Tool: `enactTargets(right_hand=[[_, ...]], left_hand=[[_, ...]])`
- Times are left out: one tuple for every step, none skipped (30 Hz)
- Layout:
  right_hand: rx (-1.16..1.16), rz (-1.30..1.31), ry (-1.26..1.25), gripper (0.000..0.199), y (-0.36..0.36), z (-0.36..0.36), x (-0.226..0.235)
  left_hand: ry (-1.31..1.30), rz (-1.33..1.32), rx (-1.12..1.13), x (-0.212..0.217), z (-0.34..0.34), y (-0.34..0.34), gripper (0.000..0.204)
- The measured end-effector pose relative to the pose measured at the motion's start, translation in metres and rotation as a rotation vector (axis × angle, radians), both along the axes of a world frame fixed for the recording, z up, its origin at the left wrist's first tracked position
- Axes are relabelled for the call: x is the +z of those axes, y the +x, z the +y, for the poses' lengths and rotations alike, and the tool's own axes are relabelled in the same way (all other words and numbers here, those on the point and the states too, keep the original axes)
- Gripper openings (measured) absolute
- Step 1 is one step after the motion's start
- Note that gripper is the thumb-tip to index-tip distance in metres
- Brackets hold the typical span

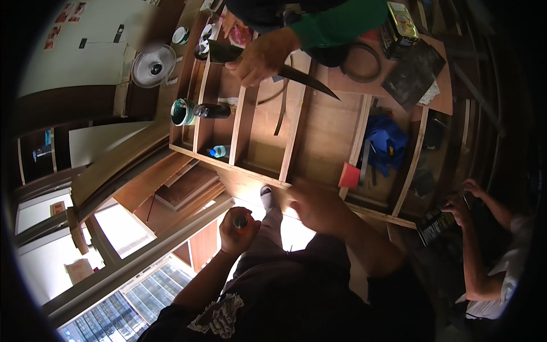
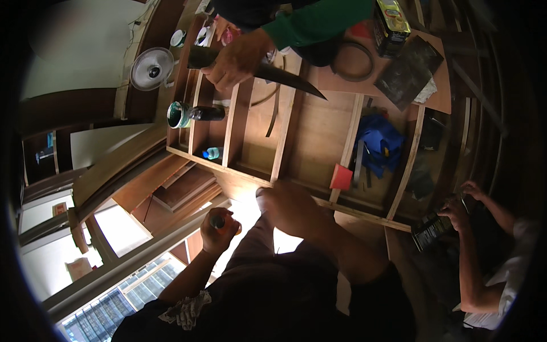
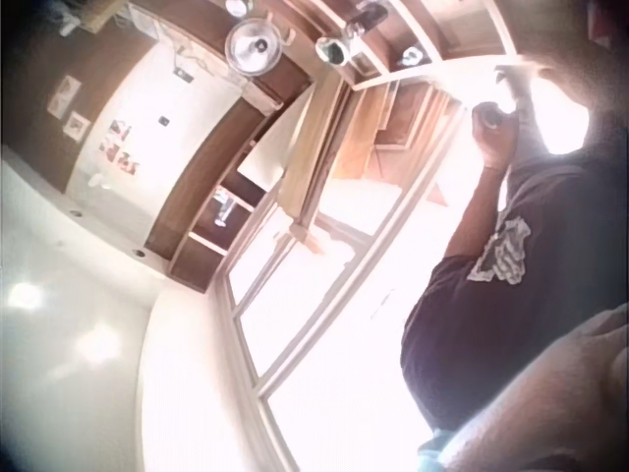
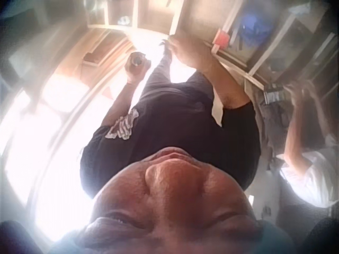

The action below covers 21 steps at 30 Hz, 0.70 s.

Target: The person applies glue from a bottle to a thin wooden strip and fits it into a groove on a wooden cabinet frame. They repeat this process for multiple strips, ensuring they are properly seated within the frame structure.

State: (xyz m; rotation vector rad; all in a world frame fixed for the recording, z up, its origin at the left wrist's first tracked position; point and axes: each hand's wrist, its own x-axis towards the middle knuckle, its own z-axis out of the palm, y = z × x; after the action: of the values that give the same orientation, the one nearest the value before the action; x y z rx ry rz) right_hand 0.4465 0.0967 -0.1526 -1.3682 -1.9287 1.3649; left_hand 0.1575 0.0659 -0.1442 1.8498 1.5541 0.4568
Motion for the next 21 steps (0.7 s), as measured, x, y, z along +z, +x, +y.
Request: enactTargets(right_hand=[[-0.004, 0.058, 0.172, 0.031, -0.013, 0.017, 0.043], [-0.01, 0.128, 0.36, 0.031, -0.03, 0.035, 0.087], [-0.018, 0.317, 0.513, 0.033, -0.042, 0.051, 0.141], [0.014, 0.405, 0.65, 0.032, -0.053, 0.057, 0.18], [0.037, 0.286, 0.711, 0.031, -0.055, 0.051, 0.21], [0.059, 0.281, 0.753, 0.031, -0.067, 0.05, 0.227], [0.083, 0.279, 0.78, 0.03, -0.082, 0.051, 0.233], [0.09, 0.254, 0.77, 0.029, -0.095, 0.05, 0.235], [0.091, 0.215, 0.758, 0.029, -0.107, 0.051, 0.234], [0.085, 0.158, 0.739, 0.028, -0.119, 0.051, 0.234], [0.068, 0.121, 0.72, 0.028, -0.134, 0.052, 0.234], [0.047, 0.076, 0.698, 0.027, -0.147, 0.054, 0.235], [0.039, 0.042, 0.691, 0.027, -0.167, 0.057, 0.239], [-0.002, 0.011, 0.666, 0.027, -0.184, 0.059, 0.243], [-0.06, -0.028, 0.642, 0.027, -0.197, 0.063, 0.248], [-0.14, -0.132, 0.55, 0.027, -0.205, 0.066, 0.25], [-0.284, -0.139, 0.476, 0.027, -0.206, 0.067, 0.251], [-0.443, -0.025, 0.338, 0.027, -0.213, 0.076, 0.227], [-0.64, 0.075, 0.119, 0.028, -0.225, 0.086, 0.215], [-0.674, 0.17, -0.111, 0.024, -0.226, 0.09, 0.173], [-0.73, 0.215, -0.331, 0.023, -0.225, 0.094, 0.142]], left_hand=[[0.037, 0.026, -0.093, 0.0, 0.004, -0.003, 0.033], [0.101, 0.029, -0.14, -0.005, 0.006, -0.02, 0.033], [0.006, 0.056, -0.014, 0.017, 0.01, -0.026, 0.032], [-0.091, 0.022, 0.111, 0.034, 0.013, -0.018, 0.032], [-0.215, -0.113, 0.169, 0.023, 0.022, 0.007, 0.031], [-0.003, -0.186, -0.006, -0.012, 0.025, -0.023, 0.032], [0.037, -0.206, -0.019, -0.006, 0.032, -0.032, 0.032], [0.031, -0.25, 0.002, -0.014, 0.034, -0.046, 0.032], [0.024, -0.297, 0.021, -0.022, 0.036, -0.058, 0.033], [-0.043, -0.313, 0.012, -0.028, 0.042, -0.068, 0.033], [-0.101, -0.31, 0.002, -0.026, 0.054, -0.081, 0.033], [-0.057, -0.301, -0.041, -0.021, 0.064, -0.092, 0.035], [-0.083, -0.378, -0.015, -0.023, 0.077, -0.115, 0.035], [-0.128, -0.456, 0.007, -0.026, 0.084, -0.136, 0.036], [-0.037, -0.404, -0.016, -0.033, 0.097, -0.15, 0.038], [-0.014, -0.434, -0.048, -0.058, 0.098, -0.142, 0.04], [-0.141, -0.475, -0.07, -0.061, 0.103, -0.15, 0.041], [-0.099, -0.428, -0.099, -0.055, 0.117, -0.19, 0.041], [-0.077, -0.468, -0.151, -0.052, 0.127, -0.201, 0.041], [0.015, -0.458, -0.184, -0.048, 0.133, -0.217, 0.04], [0.032, -0.483, -0.203, -0.052, 0.136, -0.221, 0.04]])
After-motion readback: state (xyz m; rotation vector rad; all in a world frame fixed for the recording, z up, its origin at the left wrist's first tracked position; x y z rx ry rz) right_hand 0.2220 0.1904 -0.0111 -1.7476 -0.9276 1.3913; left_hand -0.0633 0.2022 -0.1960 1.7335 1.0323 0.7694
